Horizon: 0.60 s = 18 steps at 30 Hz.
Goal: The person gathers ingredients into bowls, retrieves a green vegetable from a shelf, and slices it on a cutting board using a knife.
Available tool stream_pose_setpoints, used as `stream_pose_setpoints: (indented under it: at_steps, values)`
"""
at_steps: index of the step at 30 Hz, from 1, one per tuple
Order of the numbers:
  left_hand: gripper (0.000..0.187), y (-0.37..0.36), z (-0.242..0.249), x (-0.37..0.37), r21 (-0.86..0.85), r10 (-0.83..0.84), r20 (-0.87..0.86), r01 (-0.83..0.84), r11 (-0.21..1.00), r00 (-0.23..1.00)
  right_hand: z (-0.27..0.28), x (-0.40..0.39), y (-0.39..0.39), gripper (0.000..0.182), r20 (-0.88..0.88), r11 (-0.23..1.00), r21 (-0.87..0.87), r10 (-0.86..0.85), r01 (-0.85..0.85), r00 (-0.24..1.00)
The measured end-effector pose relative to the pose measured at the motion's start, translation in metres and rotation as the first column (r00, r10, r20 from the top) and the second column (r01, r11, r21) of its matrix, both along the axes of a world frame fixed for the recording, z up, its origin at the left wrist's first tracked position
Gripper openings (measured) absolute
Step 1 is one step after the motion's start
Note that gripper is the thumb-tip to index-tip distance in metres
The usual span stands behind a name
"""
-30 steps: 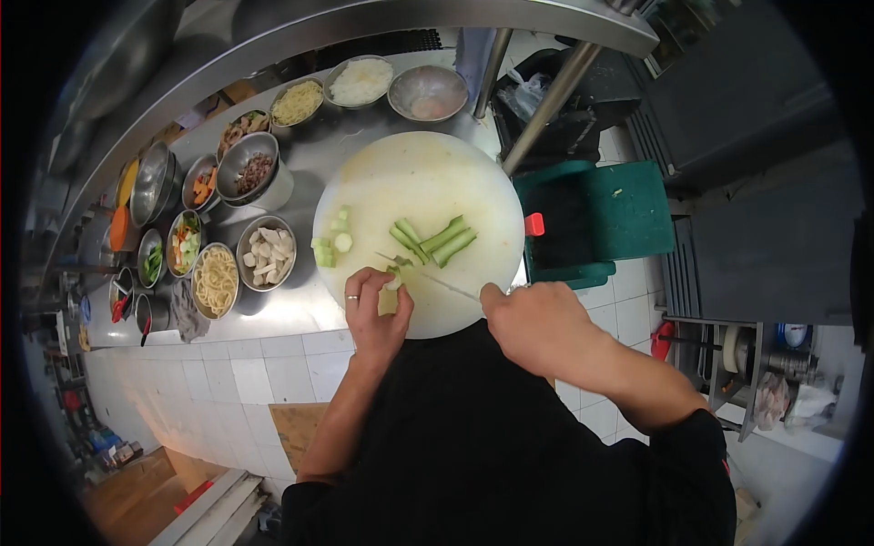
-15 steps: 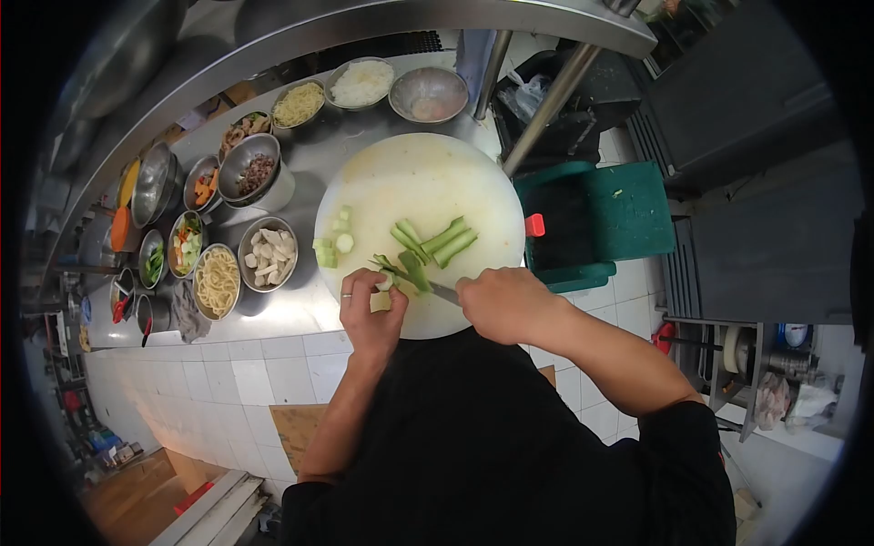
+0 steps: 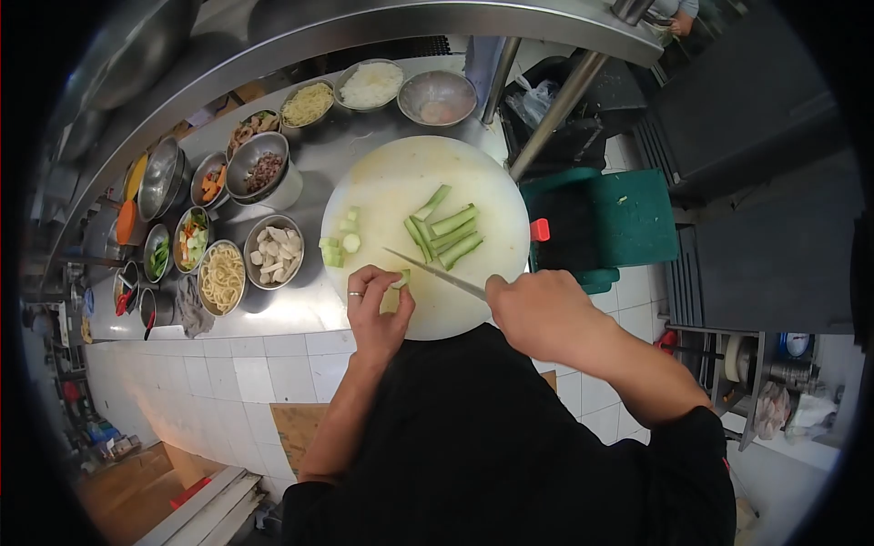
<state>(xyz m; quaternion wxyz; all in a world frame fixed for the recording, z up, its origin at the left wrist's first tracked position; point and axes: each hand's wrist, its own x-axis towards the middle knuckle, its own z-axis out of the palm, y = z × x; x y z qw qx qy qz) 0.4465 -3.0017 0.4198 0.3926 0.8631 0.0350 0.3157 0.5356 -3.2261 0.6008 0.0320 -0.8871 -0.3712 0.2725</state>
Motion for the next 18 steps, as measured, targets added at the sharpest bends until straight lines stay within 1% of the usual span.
stream_pose_setpoints:
  at_steps: [1, 2, 4, 5, 7, 8, 10, 11, 12, 13, 14, 15, 16, 17, 18]
  values:
    - [0.030, 0.000, -0.001, 0.000, -0.030, 0.006, -0.025, -0.007, 1.000, 1.000, 0.005, -0.005, -0.001, 0.011, 0.067, 0.998, 0.018, 0.052, -0.054, 0.996]
    - [0.028, -0.001, -0.002, 0.001, -0.059, 0.011, -0.050, -0.014, 0.998, 0.999, 0.006, -0.010, -0.002, 0.011, 0.066, 0.998, 0.019, 0.052, -0.053, 0.996]
    - [0.028, -0.001, -0.004, 0.001, -0.052, 0.012, -0.049, -0.015, 0.999, 0.999, 0.008, -0.017, -0.004, 0.010, 0.153, 0.991, 0.048, 0.118, -0.127, 0.981]
    - [0.028, -0.002, -0.004, 0.002, -0.046, 0.015, -0.047, -0.017, 0.999, 0.999, 0.005, -0.019, -0.004, 0.010, 0.152, 0.991, 0.048, 0.116, -0.124, 0.982]
    - [0.027, -0.003, -0.003, 0.002, -0.036, 0.010, -0.039, -0.011, 0.999, 0.999, -0.007, -0.021, 0.002, 0.012, 0.121, 0.996, 0.022, 0.083, -0.087, 0.989]
    - [0.027, -0.004, -0.003, 0.003, -0.025, 0.008, -0.028, -0.009, 1.000, 1.000, -0.024, -0.019, 0.006, 0.012, 0.122, 0.996, 0.021, 0.084, -0.087, 0.989]
    - [0.029, -0.004, -0.004, 0.002, -0.003, 0.013, -0.021, -0.013, 1.000, 1.000, -0.064, -0.010, 0.013, 0.016, 0.032, 0.997, -0.060, 0.044, -0.042, 0.999]
    - [0.031, -0.003, -0.005, 0.001, 0.020, 0.018, -0.012, -0.018, 1.000, 1.000, -0.068, -0.001, 0.012, 0.016, 0.035, 0.997, -0.060, 0.043, -0.041, 0.998]
    - [0.031, -0.002, -0.008, 0.002, 0.020, 0.021, -0.007, -0.021, 1.000, 1.000, -0.070, 0.013, 0.009, 0.018, -0.095, 1.000, -0.012, 0.002, -0.003, 0.995]
    - [0.033, 0.000, -0.014, -0.001, -0.256, 0.037, -0.021, -0.041, 0.966, 0.999, -0.071, 0.020, 0.006, 0.022, -0.230, 0.999, 0.030, -0.031, 0.039, 0.973]
    - [0.036, 0.001, -0.024, -0.004, -0.513, 0.046, -0.040, -0.060, 0.856, 0.998, -0.066, 0.020, 0.003, 0.022, -0.231, 0.999, 0.030, -0.029, 0.037, 0.972]
    - [0.040, 0.005, -0.038, -0.006, -0.619, 0.036, -0.063, -0.067, 0.783, 0.997, -0.058, 0.021, -0.001, 0.023, -0.216, 0.993, -0.026, -0.120, 0.117, 0.969]
    - [0.040, 0.007, -0.033, -0.009, -0.620, 0.039, -0.059, -0.067, 0.782, 0.997, -0.052, 0.023, -0.003, 0.025, -0.194, 0.977, -0.081, -0.209, 0.197, 0.959]
    - [0.039, 0.008, -0.028, -0.014, -0.429, 0.030, -0.184, -0.108, 0.897, 0.983, -0.050, 0.015, -0.007, 0.023, -0.127, 0.979, -0.057, -0.199, 0.193, 0.972]
    - [0.038, 0.009, -0.023, -0.017, -0.216, 0.050, -0.307, -0.120, 0.969, 0.951, -0.046, 0.009, -0.006, 0.023, -0.125, 0.981, -0.058, -0.193, 0.187, 0.973]
